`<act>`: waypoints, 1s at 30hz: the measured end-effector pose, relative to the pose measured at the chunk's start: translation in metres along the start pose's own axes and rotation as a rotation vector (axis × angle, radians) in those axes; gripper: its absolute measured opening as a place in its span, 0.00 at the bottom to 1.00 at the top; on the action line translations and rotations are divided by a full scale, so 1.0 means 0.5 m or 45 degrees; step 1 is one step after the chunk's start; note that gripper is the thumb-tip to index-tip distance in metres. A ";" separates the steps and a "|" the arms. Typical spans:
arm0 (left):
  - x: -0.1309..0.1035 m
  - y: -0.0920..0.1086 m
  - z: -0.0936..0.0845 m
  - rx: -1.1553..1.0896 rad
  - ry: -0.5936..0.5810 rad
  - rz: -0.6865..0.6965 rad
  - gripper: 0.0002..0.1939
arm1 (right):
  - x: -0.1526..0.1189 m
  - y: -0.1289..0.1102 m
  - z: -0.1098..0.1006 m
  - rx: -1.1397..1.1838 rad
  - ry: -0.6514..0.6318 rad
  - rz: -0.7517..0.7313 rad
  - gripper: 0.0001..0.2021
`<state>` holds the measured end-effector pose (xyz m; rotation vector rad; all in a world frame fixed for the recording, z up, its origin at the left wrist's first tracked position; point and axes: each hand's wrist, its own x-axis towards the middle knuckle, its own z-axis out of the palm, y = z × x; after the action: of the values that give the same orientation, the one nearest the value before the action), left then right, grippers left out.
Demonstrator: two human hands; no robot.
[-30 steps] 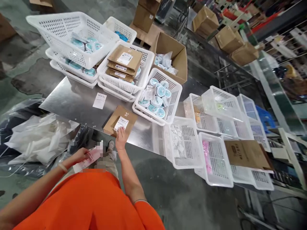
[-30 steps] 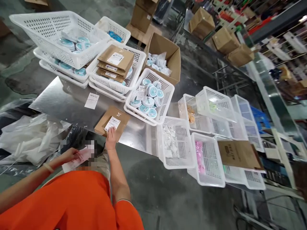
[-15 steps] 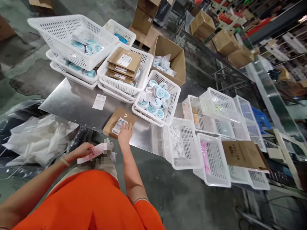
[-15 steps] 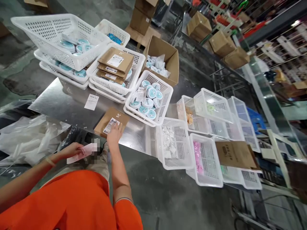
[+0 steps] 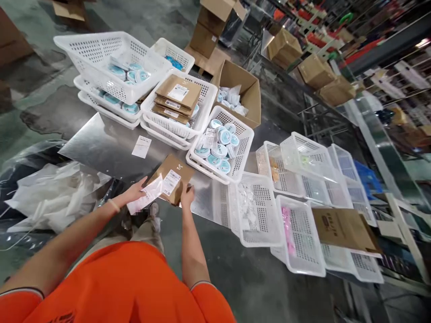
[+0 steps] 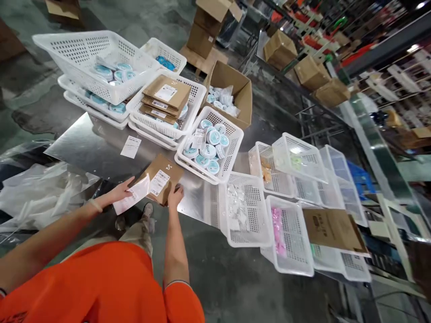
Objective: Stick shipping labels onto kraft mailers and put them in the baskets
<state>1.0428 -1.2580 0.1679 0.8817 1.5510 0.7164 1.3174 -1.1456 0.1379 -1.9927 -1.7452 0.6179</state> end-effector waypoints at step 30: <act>-0.130 0.024 0.051 -0.952 0.315 -0.096 0.62 | -0.168 -0.026 -0.071 0.584 -0.838 -0.176 0.24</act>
<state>1.0735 -1.3074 0.2082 0.1799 1.3506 1.2699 1.3179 -1.2279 0.1790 -1.4175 -1.8276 1.5920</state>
